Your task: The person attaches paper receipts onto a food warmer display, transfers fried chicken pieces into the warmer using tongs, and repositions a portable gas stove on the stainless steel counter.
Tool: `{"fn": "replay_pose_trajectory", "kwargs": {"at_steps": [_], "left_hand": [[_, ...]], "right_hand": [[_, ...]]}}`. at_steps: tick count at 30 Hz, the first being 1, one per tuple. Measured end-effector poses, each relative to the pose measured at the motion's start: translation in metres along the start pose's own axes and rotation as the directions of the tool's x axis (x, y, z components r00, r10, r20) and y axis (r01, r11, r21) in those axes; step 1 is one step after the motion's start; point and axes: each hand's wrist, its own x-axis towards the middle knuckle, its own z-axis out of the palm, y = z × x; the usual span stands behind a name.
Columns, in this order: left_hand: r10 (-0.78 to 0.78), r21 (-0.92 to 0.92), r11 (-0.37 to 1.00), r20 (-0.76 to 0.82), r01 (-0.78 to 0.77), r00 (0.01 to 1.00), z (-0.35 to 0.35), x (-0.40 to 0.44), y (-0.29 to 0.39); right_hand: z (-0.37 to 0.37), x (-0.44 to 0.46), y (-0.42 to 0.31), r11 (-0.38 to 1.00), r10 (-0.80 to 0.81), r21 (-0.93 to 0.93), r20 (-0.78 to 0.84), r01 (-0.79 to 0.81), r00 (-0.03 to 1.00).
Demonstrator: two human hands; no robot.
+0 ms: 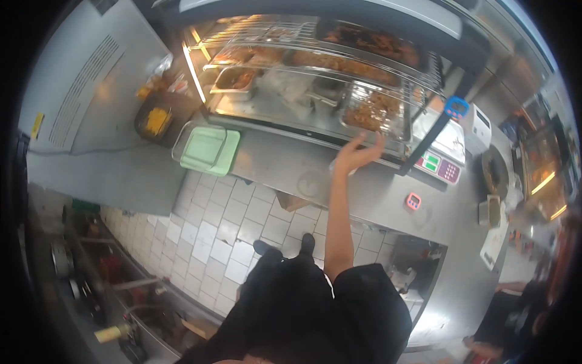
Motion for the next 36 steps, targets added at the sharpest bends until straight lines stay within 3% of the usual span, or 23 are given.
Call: {"fn": "replay_pose_trajectory", "kwargs": {"at_steps": [1, 2, 3, 4, 6, 8, 10, 11, 14, 16, 17, 18, 19, 21, 23, 26, 28, 29, 30, 32, 34, 36], "left_hand": [[-0.064, -0.028, 0.998, -0.027, 0.064, 0.998, -0.001, 0.000, -0.002], [-0.128, -0.060, 0.990, -0.054, 0.125, 0.990, -0.003, -0.003, 0.003], [-0.088, -0.054, 0.995, -0.061, 0.085, 0.994, -0.011, -0.010, 0.018], [-0.050, -0.048, 0.998, -0.068, 0.047, 0.996, -0.018, -0.017, 0.035], [-0.244, 0.102, 0.962, -0.111, 0.255, 0.963, -0.022, -0.006, 0.052], [-0.442, -0.002, 0.897, -0.033, 0.442, 0.896, -0.031, 0.000, 0.064], [-0.355, -0.112, 0.932, -0.100, 0.344, 0.930, -0.035, -0.005, 0.079], [-0.328, -0.292, 0.912, -0.097, 0.289, 0.940, -0.031, 0.000, 0.063], [-0.250, -0.374, 0.906, -0.089, 0.201, 0.964, -0.028, 0.002, 0.043], [-0.228, -0.325, 0.926, -0.075, 0.192, 0.971, -0.027, 0.001, 0.015], [-0.243, -0.424, 0.883, -0.044, 0.201, 0.969, -0.027, 0.001, -0.003], [-0.260, -0.519, 0.828, -0.017, 0.214, 0.965, -0.032, 0.000, -0.018], [-0.381, -0.588, 0.727, 0.083, 0.354, 0.921, -0.055, -0.016, 0.010], [-0.426, -0.626, 0.679, 0.088, 0.382, 0.900, -0.084, -0.035, 0.016], [-0.469, -0.670, 0.642, 0.040, 0.372, 0.882, -0.110, -0.046, 0.003], [-0.554, -0.768, 0.539, -0.014, 0.346, 0.833, -0.132, -0.063, -0.045], [-0.573, -0.825, 0.476, -0.027, 0.306, 0.819, -0.138, -0.075, -0.086], [-0.600, -0.826, 0.462, -0.023, 0.323, 0.800, -0.140, -0.079, -0.109], [-0.629, -0.831, 0.438, -0.011, 0.342, 0.777, -0.144, -0.084, -0.122], [-0.708, -0.826, 0.376, 0.037, 0.421, 0.705, -0.157, -0.096, -0.131], [-0.698, -0.775, 0.366, 0.138, 0.515, 0.703, -0.169, -0.101, -0.149], [-0.697, -0.746, 0.363, 0.181, 0.558, 0.694, -0.179, -0.096, -0.160]], "right_hand": [[0.007, -0.009, -0.019, 1.000, -0.006, 0.012, 0.032, 0.006, 0.999], [0.013, -0.019, -0.037, 0.999, -0.029, -0.011, 0.285, 0.034, 0.958], [0.019, -0.027, -0.047, 0.997, -0.047, -0.025, 0.518, 0.069, 0.854], [0.025, -0.030, -0.042, 0.997, -0.056, -0.012, 0.546, 0.074, 0.836], [0.041, -0.021, -0.022, 0.980, 0.116, -0.199, 0.533, -0.009, 0.838], [0.040, -0.016, -0.014, 0.981, 0.087, -0.191, 0.569, 0.029, 0.818], [0.032, -0.017, -0.013, 0.994, 0.040, -0.108, 0.538, 0.022, 0.842], [0.029, -0.021, -0.014, 0.995, 0.024, -0.096, 0.554, 0.035, 0.832], [0.038, -0.044, -0.033, 0.998, -0.024, -0.048, 0.455, 0.052, 0.890], [0.066, -0.074, -0.067, 0.918, -0.395, 0.266, 0.577, 0.292, 0.715], [0.083, -0.084, -0.084, 0.914, -0.406, 0.275, 0.571, 0.300, 0.714], [0.101, -0.099, -0.104, 0.897, -0.442, 0.338, 0.655, 0.285, 0.613], [0.118, -0.120, -0.125, 0.879, -0.476, 0.404, 0.725, 0.253, 0.497], [0.173, -0.149, -0.118, 0.793, -0.502, 0.069, 0.636, 0.605, 0.586], [0.193, -0.171, -0.170, 0.842, -0.239, -0.220, 0.667, 0.493, 0.706], [0.241, -0.212, -0.176, 0.882, -0.324, -0.089, 0.600, 0.464, 0.731], [0.258, -0.208, -0.163, 0.783, -0.533, 0.060, 0.579, 0.619, 0.618], [0.253, -0.204, -0.174, 0.796, -0.435, 0.031, 0.725, 0.605, 0.534], [0.248, -0.193, -0.179, 0.780, -0.444, 0.019, 0.721, 0.625, 0.532], [0.239, -0.196, -0.200, 0.850, -0.307, 0.107, 0.896, 0.516, 0.320], [0.217, -0.205, -0.211, 0.850, -0.353, 0.160, 0.881, 0.502, 0.315], [0.190, -0.219, -0.206, 0.960, -0.279, 0.263, 0.933, 0.099, 0.229]]}}
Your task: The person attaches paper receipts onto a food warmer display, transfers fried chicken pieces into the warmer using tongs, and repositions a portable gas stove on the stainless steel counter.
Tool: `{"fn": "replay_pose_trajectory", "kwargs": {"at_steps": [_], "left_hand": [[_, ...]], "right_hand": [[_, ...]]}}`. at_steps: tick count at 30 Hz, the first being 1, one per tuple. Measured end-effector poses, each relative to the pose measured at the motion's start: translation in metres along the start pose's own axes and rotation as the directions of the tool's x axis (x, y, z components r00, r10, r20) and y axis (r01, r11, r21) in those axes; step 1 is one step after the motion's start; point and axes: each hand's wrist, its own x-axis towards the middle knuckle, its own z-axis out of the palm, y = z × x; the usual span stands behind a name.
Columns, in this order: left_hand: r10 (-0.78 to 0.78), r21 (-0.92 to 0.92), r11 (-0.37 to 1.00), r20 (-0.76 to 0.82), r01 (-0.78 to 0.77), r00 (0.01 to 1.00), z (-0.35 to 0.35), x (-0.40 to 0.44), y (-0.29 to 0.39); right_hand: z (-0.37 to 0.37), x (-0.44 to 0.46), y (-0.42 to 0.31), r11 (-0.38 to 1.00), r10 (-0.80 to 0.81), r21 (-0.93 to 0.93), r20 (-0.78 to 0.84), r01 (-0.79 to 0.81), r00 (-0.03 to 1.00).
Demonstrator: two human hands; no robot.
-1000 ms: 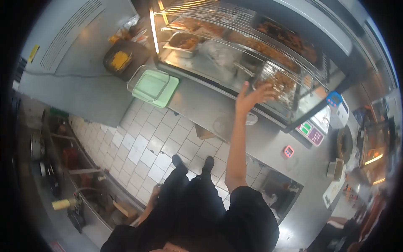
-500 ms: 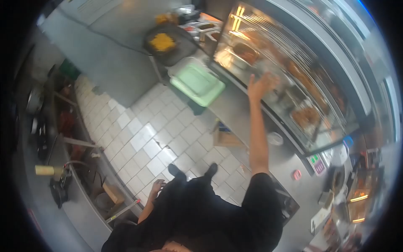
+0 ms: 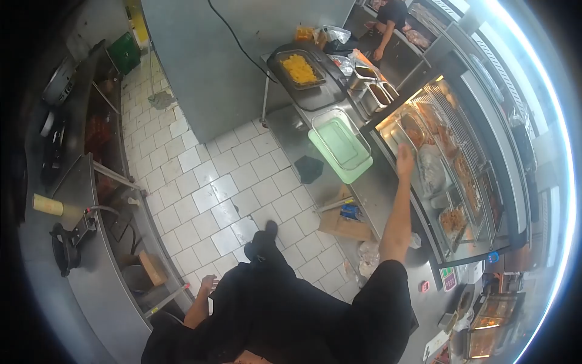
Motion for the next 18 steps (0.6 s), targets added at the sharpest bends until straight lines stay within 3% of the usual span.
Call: {"fn": "replay_pose_trajectory", "kwargs": {"at_steps": [1, 2, 3, 4, 5, 6, 8, 9, 10, 11, 12, 14, 15, 16, 17, 18], "left_hand": [[-0.001, 0.003, 1.000, 0.011, 0.001, 1.000, -0.003, 0.006, 0.006], [-0.001, -0.009, 1.000, 0.015, 0.001, 1.000, -0.005, 0.016, 0.012], [-0.004, -0.018, 1.000, 0.012, 0.004, 1.000, -0.005, 0.030, 0.020], [0.044, -0.084, 0.996, 0.033, -0.041, 0.999, -0.005, 0.045, 0.025], [0.066, -0.118, 0.991, 0.024, -0.062, 0.998, -0.002, 0.056, 0.037], [0.097, -0.151, 0.985, 0.040, -0.090, 0.995, 0.001, 0.058, 0.055], [0.106, -0.164, 0.983, 0.127, -0.084, 0.986, 0.008, 0.075, 0.089], [0.292, -0.219, 0.945, 0.219, -0.245, 0.931, 0.008, 0.096, 0.092], [0.714, 0.117, 0.628, 0.307, -0.769, 0.629, 0.000, 0.131, 0.083], [0.571, 0.284, 0.559, 0.550, -0.779, 0.609, -0.015, 0.132, 0.117], [0.596, 0.284, 0.578, 0.494, -0.765, 0.633, -0.035, 0.130, 0.135], [0.527, 0.403, 0.720, 0.210, -0.564, 0.823, -0.073, 0.124, 0.168], [0.125, 0.027, 0.991, 0.099, -0.129, 0.987, -0.094, 0.125, 0.187], [0.174, -0.044, 0.984, 0.126, -0.170, 0.977, -0.125, 0.127, 0.204], [-0.043, -0.158, 0.986, 0.081, 0.056, 0.996, -0.149, 0.139, 0.224], [-0.075, -0.108, 0.991, 0.092, 0.085, 0.993, -0.175, 0.148, 0.238]], "right_hand": [[0.016, -0.028, -0.014, 0.985, -0.130, -0.122, -0.035, 0.124, 0.991], [0.043, -0.063, -0.019, 1.000, -0.030, -0.002, -0.055, 0.030, 0.998], [0.074, -0.095, 0.003, 0.988, -0.148, 0.028, -0.030, 0.149, 0.989], [0.105, -0.147, -0.011, 0.996, 0.028, -0.089, 0.059, -0.023, 0.998], [0.178, -0.199, 0.070, 0.995, 0.042, 0.086, 0.001, -0.042, 0.999], [0.219, -0.248, 0.055, 0.979, 0.178, 0.073, 0.160, -0.191, 0.971], [0.291, -0.333, 0.035, 0.882, 0.395, 0.028, 0.498, -0.470, 0.772], [0.323, -0.370, 0.018, 0.818, 0.464, -0.041, 0.638, -0.574, 0.615], [0.351, -0.396, -0.001, 0.774, 0.489, -0.127, 0.742, -0.620, 0.459], [0.379, -0.416, -0.016, 0.753, 0.489, -0.203, 0.810, -0.626, 0.325], [0.402, -0.431, -0.028, 0.732, 0.494, -0.289, 0.849, -0.617, 0.189], [0.441, -0.440, -0.055, 0.722, 0.497, -0.411, 0.868, -0.557, 0.004], [0.461, -0.432, -0.066, 0.723, 0.500, -0.452, 0.864, -0.523, -0.056], [0.479, -0.419, -0.076, 0.724, 0.507, -0.490, 0.855, -0.485, -0.107], [0.501, -0.402, -0.086, 0.721, 0.515, -0.519, 0.845, -0.459, -0.148], [0.522, -0.383, -0.094, 0.714, 0.525, -0.546, 0.832, -0.437, -0.180]]}}
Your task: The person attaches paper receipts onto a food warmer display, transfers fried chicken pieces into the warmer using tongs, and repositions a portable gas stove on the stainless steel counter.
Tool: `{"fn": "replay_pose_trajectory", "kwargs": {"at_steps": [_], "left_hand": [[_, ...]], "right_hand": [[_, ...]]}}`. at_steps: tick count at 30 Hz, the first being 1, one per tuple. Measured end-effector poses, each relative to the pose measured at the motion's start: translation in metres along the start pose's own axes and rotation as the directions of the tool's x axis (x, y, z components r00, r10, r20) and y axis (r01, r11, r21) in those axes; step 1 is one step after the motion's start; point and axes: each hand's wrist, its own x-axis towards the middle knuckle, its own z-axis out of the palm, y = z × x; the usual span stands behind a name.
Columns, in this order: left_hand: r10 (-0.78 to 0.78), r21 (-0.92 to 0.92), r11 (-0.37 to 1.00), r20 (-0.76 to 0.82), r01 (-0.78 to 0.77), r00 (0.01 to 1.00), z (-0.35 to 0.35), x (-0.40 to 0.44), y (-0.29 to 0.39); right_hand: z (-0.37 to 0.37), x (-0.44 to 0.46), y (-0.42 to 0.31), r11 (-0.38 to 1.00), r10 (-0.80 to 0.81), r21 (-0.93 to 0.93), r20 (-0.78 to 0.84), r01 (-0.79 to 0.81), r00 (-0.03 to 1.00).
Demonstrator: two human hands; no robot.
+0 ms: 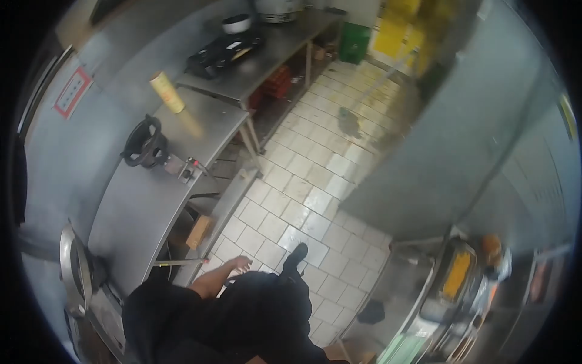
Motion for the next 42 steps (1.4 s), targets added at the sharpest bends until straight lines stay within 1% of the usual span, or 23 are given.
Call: {"fn": "replay_pose_trajectory", "kwargs": {"at_steps": [2, 4, 5, 6, 7, 9, 11, 14, 15, 16, 18, 19, 20, 21, 22, 24, 25, 27, 28, 31, 34, 38, 42], "left_hand": [[-0.001, 0.052, 0.999, -0.086, 0.005, 0.996, -0.039, -0.009, 0.058], [0.038, -0.041, 0.999, 0.055, -0.036, 0.998, -0.075, 0.011, 0.101], [0.032, -0.068, 0.997, -0.054, -0.035, 0.998, -0.079, -0.003, 0.139], [0.037, 0.082, 0.996, -0.117, -0.027, 0.992, -0.092, -0.009, 0.171], [0.054, 0.189, 0.982, -0.158, -0.024, 0.986, -0.103, -0.014, 0.201], [0.126, 0.202, 0.974, -0.135, -0.097, 0.983, -0.124, -0.040, 0.257], [0.144, 0.244, 0.962, -0.082, -0.121, 0.986, -0.139, -0.050, 0.292], [0.247, 0.289, 0.929, -0.010, -0.233, 0.969, -0.173, -0.032, 0.326], [0.392, 0.448, 0.823, -0.005, -0.349, 0.920, -0.188, 0.012, 0.333], [0.404, 0.428, 0.829, -0.012, -0.360, 0.915, -0.206, 0.015, 0.349], [0.617, 0.164, 0.785, -0.280, -0.597, 0.735, -0.252, 0.011, 0.383], [0.723, 0.037, 0.665, -0.283, -0.746, 0.631, -0.285, 0.031, 0.396], [0.571, -0.279, 0.721, -0.278, -0.634, 0.772, -0.317, -0.044, 0.434], [0.639, -0.485, 0.515, -0.333, -0.707, 0.694, -0.348, -0.043, 0.447], [0.631, -0.519, 0.387, -0.453, -0.762, 0.630, -0.382, -0.067, 0.469], [0.537, -0.496, 0.172, -0.677, -0.851, 0.503, -0.463, -0.084, 0.503], [0.457, -0.457, 0.098, -0.769, -0.884, 0.448, -0.503, -0.074, 0.512], [0.315, -0.353, 0.134, -0.871, -0.926, 0.377, -0.580, -0.106, 0.532], [0.211, -0.327, 0.136, -0.913, -0.935, 0.350, -0.615, -0.113, 0.541], [-0.052, -0.292, 0.124, -0.956, -0.948, 0.287, -0.711, -0.110, 0.552], [-0.196, -0.276, 0.115, -0.948, -0.954, 0.250, -0.776, -0.087, 0.557], [-0.413, -0.194, 0.033, -0.896, -0.980, 0.164, -0.836, -0.061, 0.566], [-0.600, -0.226, 0.128, -0.793, -0.966, 0.106, -0.867, -0.064, 0.590]], "right_hand": [[-0.034, 0.048, -0.056, 0.998, 0.049, 0.034, 0.035, -0.050, 0.998], [-0.087, 0.124, -0.128, 0.968, 0.102, 0.222, 0.092, -0.120, 0.991], [-0.098, 0.115, -0.210, 0.969, -0.102, 0.233, 0.057, 0.086, 0.993], [-0.091, 0.099, -0.291, 0.965, -0.200, -0.148, 0.110, 0.215, 0.974], [-0.071, 0.055, -0.389, 0.802, -0.296, -0.494, 0.160, 0.336, 0.942], [-0.035, 0.059, -0.514, 0.848, -0.242, -0.414, 0.254, 0.331, 0.937], [0.019, 0.072, -0.607, 0.789, -0.197, -0.492, 0.365, 0.368, 0.910], [0.107, 0.126, -0.706, 0.604, -0.299, -0.618, 0.409, 0.502, 0.862], [0.137, 0.146, -0.727, 0.593, -0.358, -0.586, 0.423, 0.553, 0.832], [0.168, 0.158, -0.746, 0.630, -0.380, -0.520, 0.442, 0.577, 0.813], [0.219, 0.175, -0.772, 0.711, -0.353, -0.414, 0.488, 0.568, 0.798], [0.244, 0.180, -0.784, 0.755, -0.303, -0.377, 0.525, 0.537, 0.795], [0.267, 0.171, -0.798, 0.712, -0.240, -0.466, 0.540, 0.525, 0.806], [0.287, 0.159, -0.813, 0.670, -0.170, -0.518, 0.589, 0.531, 0.790], [0.305, 0.171, -0.832, 0.538, -0.089, -0.569, 0.695, 0.622, 0.713], [0.318, 0.260, -0.852, 0.478, -0.071, -0.053, 0.993, 0.877, 0.099], [0.324, 0.250, -0.885, 0.481, -0.060, -0.061, 0.993, 0.875, 0.102], [0.339, 0.215, -0.956, 0.595, -0.057, -0.479, 0.776, 0.645, 0.628], [0.346, 0.199, -0.988, 0.635, -0.242, -0.465, 0.639, 0.617, 0.730], [0.362, 0.202, -1.087, 0.635, -0.499, -0.328, 0.516, 0.699, 0.696], [0.380, 0.191, -1.189, 0.631, -0.591, -0.215, 0.489, 0.745, 0.642], [0.423, 0.188, -1.312, 0.559, -0.649, -0.176, 0.515, 0.810, 0.559], [0.489, 0.180, -1.421, 0.529, -0.631, -0.159, 0.583, 0.833, 0.512]]}}
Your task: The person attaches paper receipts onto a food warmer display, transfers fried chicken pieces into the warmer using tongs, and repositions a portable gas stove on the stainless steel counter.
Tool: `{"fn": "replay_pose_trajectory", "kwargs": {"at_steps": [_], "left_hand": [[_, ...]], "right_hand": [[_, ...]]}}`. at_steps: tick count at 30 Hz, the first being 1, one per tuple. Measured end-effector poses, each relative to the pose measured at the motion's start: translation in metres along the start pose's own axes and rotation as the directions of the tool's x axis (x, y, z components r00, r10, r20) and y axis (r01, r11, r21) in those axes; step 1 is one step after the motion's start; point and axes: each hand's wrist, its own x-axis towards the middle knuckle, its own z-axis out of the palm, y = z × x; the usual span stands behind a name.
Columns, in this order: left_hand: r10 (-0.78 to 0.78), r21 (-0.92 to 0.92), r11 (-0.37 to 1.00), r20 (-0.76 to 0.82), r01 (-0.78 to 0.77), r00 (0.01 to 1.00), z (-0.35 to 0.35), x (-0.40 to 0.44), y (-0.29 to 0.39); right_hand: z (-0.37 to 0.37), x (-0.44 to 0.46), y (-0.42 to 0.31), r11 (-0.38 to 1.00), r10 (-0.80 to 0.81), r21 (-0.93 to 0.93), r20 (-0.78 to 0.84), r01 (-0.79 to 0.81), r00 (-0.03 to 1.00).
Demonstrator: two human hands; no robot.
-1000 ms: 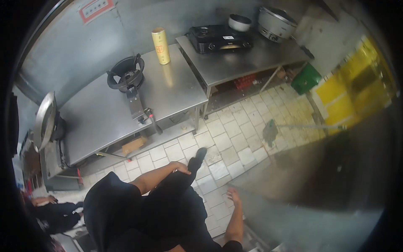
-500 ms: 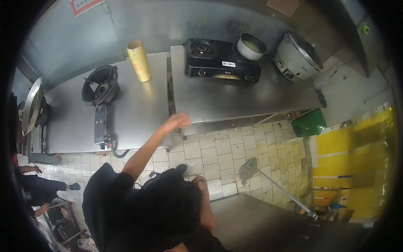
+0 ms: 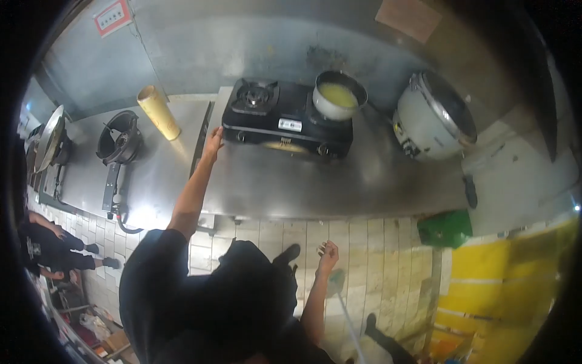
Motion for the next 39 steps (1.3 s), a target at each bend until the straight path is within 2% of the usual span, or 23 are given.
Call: {"fn": "replay_pose_trajectory", "kwargs": {"at_steps": [1, 3, 4, 5, 7, 10, 12, 13, 16, 18, 20, 22, 24, 27, 29, 31, 32, 34, 35, 36, 37, 38, 39], "left_hand": [[0.018, 0.005, 1.000, -0.050, -0.017, 0.999, 0.008, 0.005, 0.007], [0.092, 0.018, 0.996, -0.088, -0.090, 0.992, 0.019, 0.027, 0.002], [0.146, 0.046, 0.989, -0.097, -0.142, 0.984, 0.017, 0.035, -0.005], [0.126, 0.143, 0.983, -0.095, -0.112, 0.987, 0.021, 0.028, 0.007], [0.121, 0.130, 0.986, -0.133, -0.104, 0.984, 0.029, 0.039, -0.001], [0.110, 0.160, 0.984, -0.168, -0.083, 0.980, 0.026, 0.051, -0.001], [0.121, 0.203, 0.976, -0.207, -0.078, 0.971, 0.024, 0.064, -0.019], [0.137, 0.212, 0.973, -0.204, -0.093, 0.969, 0.019, 0.061, -0.018], [0.154, 0.213, 0.968, -0.093, -0.131, 0.984, 0.020, 0.058, -0.014], [0.184, 0.375, 0.923, -0.231, -0.087, 0.955, 0.030, 0.057, -0.014], [0.175, 0.383, 0.921, -0.255, -0.067, 0.951, 0.032, 0.051, -0.010], [0.127, 0.317, 0.947, -0.217, -0.053, 0.968, 0.030, 0.045, -0.002], [0.079, 0.248, 0.968, -0.175, -0.034, 0.981, 0.026, 0.057, -0.013], [0.150, 0.286, 0.955, -0.230, -0.080, 0.962, 0.025, 0.069, -0.029], [0.087, 0.246, 0.968, -0.195, -0.037, 0.977, 0.028, 0.061, -0.026], [0.024, 0.208, 0.978, -0.153, 0.009, 0.988, 0.032, 0.052, -0.017], [0.047, 0.239, 0.971, -0.163, -0.007, 0.985, 0.035, 0.048, -0.014], [0.055, 0.276, 0.961, -0.157, -0.010, 0.986, 0.039, 0.040, -0.008], [0.130, 0.333, 0.941, -0.183, -0.063, 0.974, 0.041, 0.036, -0.004], [0.206, 0.390, 0.914, -0.202, -0.114, 0.957, 0.044, 0.035, -0.006], [0.239, 0.404, 0.904, -0.208, -0.139, 0.949, 0.045, 0.041, -0.014], [0.224, 0.402, 0.907, -0.200, -0.129, 0.954, 0.050, 0.038, -0.017], [0.303, 0.478, 0.861, -0.202, -0.176, 0.931, 0.055, 0.032, -0.011]], "right_hand": [[0.012, 0.031, -0.018, 1.000, -0.017, 0.007, 0.032, 0.017, 0.999], [0.034, 0.081, -0.053, 0.985, -0.155, -0.042, 0.182, 0.165, 0.971], [0.050, 0.106, -0.070, 0.984, -0.159, -0.045, 0.215, 0.172, 0.964], [0.071, 0.130, -0.090, 0.981, -0.171, -0.039, 0.280, 0.189, 0.945], [0.104, 0.169, -0.125, 0.977, -0.187, -0.029, 0.359, 0.211, 0.915], [0.155, 0.206, -0.160, 0.987, -0.108, -0.056, 0.469, 0.151, 0.876], [0.183, 0.225, -0.170, 0.989, -0.060, -0.106, 0.353, 0.104, 0.934], [0.189, 0.234, -0.175, 0.987, 0.006, -0.152, 0.379, 0.056, 0.925], [0.204, 0.302, -0.138, 0.979, 0.025, -0.195, 0.362, 0.050, 0.932], [0.210, 0.309, -0.140, 0.964, 0.043, -0.261, 0.321, 0.045, 0.946], [0.221, 0.304, -0.141, 0.950, 0.064, -0.309, 0.285, 0.029, 0.956], [0.223, 0.289, -0.157, 0.869, 0.042, -0.483, 0.291, 0.109, 0.956], [0.226, 0.280, -0.164, 0.856, 0.028, -0.504, 0.266, 0.114, 0.964], [0.227, 0.285, -0.168, 0.838, 0.010, -0.529, 0.256, 0.131, 0.967], [0.225, 0.291, -0.167, 0.835, 0.023, -0.536, 0.263, 0.126, 0.965], [0.229, 0.300, -0.170, 0.807, -0.084, -0.553, 0.237, 0.205, 0.968], [0.227, 0.308, -0.167, 0.806, -0.069, -0.562, 0.220, 0.184, 0.973], [0.223, 0.325, -0.154, 0.717, -0.189, -0.648, 0.172, 0.255, 0.967], [0.223, 0.321, -0.155, 0.715, -0.175, -0.659, 0.155, 0.234, 0.972], [0.223, 0.310, -0.161, 0.854, 0.084, -0.520, 0.140, 0.001, 0.987], [0.224, 0.299, -0.164, 0.898, 0.330, -0.359, 0.168, -0.254, 0.929], [0.225, 0.296, -0.159, 0.893, 0.336, -0.366, 0.152, -0.263, 0.929], [0.228, 0.294, -0.156, 0.898, 0.431, -0.215, 0.262, -0.383, 0.863]]}}
